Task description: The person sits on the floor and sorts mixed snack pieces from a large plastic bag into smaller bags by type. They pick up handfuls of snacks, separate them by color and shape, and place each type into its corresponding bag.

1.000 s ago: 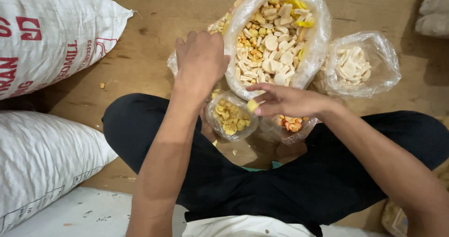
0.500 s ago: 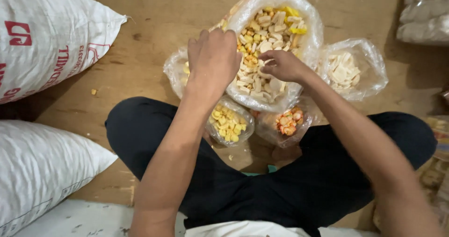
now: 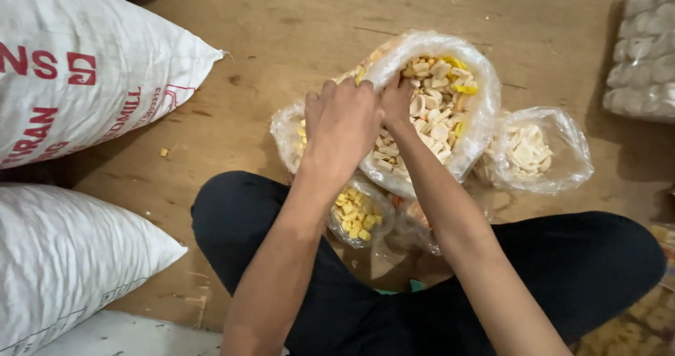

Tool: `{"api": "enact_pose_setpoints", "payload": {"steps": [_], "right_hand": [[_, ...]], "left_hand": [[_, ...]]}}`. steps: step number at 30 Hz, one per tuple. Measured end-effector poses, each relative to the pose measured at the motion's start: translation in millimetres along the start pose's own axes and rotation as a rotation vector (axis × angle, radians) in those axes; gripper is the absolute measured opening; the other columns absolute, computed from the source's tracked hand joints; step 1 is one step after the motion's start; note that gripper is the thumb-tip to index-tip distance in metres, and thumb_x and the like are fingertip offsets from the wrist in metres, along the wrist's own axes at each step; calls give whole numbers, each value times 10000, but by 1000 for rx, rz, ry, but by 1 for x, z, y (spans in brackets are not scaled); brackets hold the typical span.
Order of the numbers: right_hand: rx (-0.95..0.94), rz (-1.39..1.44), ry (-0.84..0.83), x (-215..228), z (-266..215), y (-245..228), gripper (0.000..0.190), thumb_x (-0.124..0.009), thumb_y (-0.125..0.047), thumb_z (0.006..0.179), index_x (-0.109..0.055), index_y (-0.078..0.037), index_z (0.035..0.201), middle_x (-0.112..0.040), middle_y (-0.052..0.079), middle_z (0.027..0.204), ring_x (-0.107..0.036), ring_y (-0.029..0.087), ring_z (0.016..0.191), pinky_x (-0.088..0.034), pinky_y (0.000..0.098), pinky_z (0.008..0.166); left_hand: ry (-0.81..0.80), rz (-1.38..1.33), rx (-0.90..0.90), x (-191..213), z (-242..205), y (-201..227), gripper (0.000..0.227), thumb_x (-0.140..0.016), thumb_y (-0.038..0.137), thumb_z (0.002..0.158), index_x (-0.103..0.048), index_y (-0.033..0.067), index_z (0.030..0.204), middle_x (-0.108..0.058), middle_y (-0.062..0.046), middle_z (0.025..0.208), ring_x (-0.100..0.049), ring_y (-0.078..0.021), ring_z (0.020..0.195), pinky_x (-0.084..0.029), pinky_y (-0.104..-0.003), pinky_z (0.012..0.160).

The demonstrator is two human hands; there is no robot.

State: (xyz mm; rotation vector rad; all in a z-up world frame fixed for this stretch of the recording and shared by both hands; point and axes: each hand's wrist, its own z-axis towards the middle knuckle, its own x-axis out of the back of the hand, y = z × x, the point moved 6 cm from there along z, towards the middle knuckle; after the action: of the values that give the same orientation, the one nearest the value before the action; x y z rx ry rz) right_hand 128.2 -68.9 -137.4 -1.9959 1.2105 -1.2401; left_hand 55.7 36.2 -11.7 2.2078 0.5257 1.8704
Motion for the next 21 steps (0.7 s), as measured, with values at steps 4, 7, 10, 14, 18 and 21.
{"api": "enact_pose_setpoints", "payload": {"steps": [4,7,10,14,18,21], "right_hand": [[63,-43,25,-36,127,130,602,-302,-446,1109,-293,-51,1564,-342,252,1600,-309,430,1495,-214,519,1270],[434,-722,-102,-45,156,163,617,-486,-394,1062,-404,53,1480,-407,327,1478,-346,521,1417,-306,551,1226],[506,-858,-207,-41,125,135,499,-507,-365,1010,-574,9,1334,-526,301,1322,-498,504,1307,-463,536,1082],[464,-961,-391,-47,136,147,680,-593,-491,940,-467,-167,1525,-419,209,1508,-422,419,1404,-402,654,1042],[447,-978,-487,-52,136,136,697,-639,-497,889,-474,-212,1503,-436,181,1490,-431,403,1383,-391,674,1042],[463,-1017,-556,-49,118,125,616,-691,-460,821,-591,-237,1386,-582,157,1346,-559,395,1259,-473,611,996]], "left_hand": [[-18,-28,0,2,-1,1,284,-697,307,899,-716,66,1046,-706,-145,969,-682,-413,1003,-517,-588,839],[-34,-5,-15,0,1,4,284,-692,329,892,-705,95,1052,-700,-124,972,-682,-388,1013,-522,-577,830],[-34,1,-7,5,3,12,297,-701,310,896,-704,70,1072,-704,-138,995,-674,-403,1033,-510,-583,857],[-36,-9,-30,-4,7,19,293,-717,298,896,-709,61,1069,-702,-133,978,-675,-403,1018,-501,-590,881],[-79,-13,-18,-6,10,14,310,-714,283,905,-704,40,1098,-707,-159,1016,-668,-418,1042,-490,-599,897],[-70,-8,6,-7,11,7,343,-727,318,895,-702,51,1109,-701,-149,1012,-669,-416,1032,-499,-595,882]]}}
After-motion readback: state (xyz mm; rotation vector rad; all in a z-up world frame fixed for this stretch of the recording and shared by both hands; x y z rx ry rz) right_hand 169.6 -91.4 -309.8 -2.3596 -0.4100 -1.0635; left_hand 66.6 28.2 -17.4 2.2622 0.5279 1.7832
